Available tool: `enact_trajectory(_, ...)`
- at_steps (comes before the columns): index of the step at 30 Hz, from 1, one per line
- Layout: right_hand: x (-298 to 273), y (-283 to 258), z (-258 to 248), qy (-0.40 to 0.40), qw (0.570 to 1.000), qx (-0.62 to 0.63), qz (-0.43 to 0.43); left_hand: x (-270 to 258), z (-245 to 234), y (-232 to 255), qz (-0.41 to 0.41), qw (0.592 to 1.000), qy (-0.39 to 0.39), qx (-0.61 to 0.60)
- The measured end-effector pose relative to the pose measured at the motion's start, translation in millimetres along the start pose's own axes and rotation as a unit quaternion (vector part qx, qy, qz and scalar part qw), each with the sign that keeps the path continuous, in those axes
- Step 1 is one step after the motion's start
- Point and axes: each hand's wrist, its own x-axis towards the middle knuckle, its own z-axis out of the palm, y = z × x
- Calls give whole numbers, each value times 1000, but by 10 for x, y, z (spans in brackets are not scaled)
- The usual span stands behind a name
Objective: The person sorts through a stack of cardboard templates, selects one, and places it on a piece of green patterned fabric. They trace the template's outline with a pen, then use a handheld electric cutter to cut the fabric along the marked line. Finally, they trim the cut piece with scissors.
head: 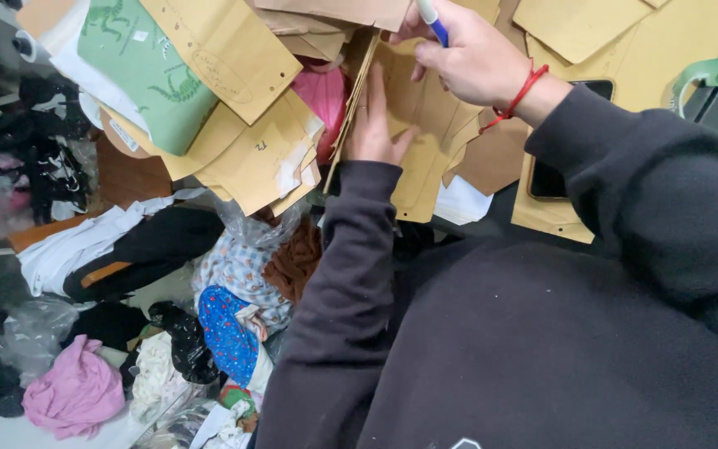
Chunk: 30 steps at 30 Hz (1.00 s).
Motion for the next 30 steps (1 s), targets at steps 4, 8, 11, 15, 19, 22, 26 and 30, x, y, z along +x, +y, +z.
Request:
enact_trajectory(4, -83, 4, -31, 4, 997, -36, 65, -26, -311, 134, 21, 990, -104, -96)
enact_trajectory(8, -58, 45, -27, -27, 995, -64, 74, -36, -185, -54, 37, 991, -124, -33)
enact_trajectory(11, -143, 184, -77, 12, 998, 30, 48, -40, -99, -217, 160, 985, -3, -63)
enact_trajectory(15, -204, 501, -91, 34, 996, 35, 79, -72, -368, -5, 60, 991, -108, -44)
enact_trajectory(19, -288, 934, -48, 86, 981, 113, 130, -226, -435, 4, 74, 997, -26, 12)
enact_trajectory(22, -335, 925, 34, 117, 947, 210, 212, -329, -538, 182, 57, 996, 61, 42)
enact_trajectory(26, -366, 884, 172, 123, 906, 299, 273, -370, -557, 392, -15, 996, 73, 53)
enact_trajectory(30, -320, 907, 265, 133, 902, 303, 278, -394, -483, 397, -6, 994, 98, 56)
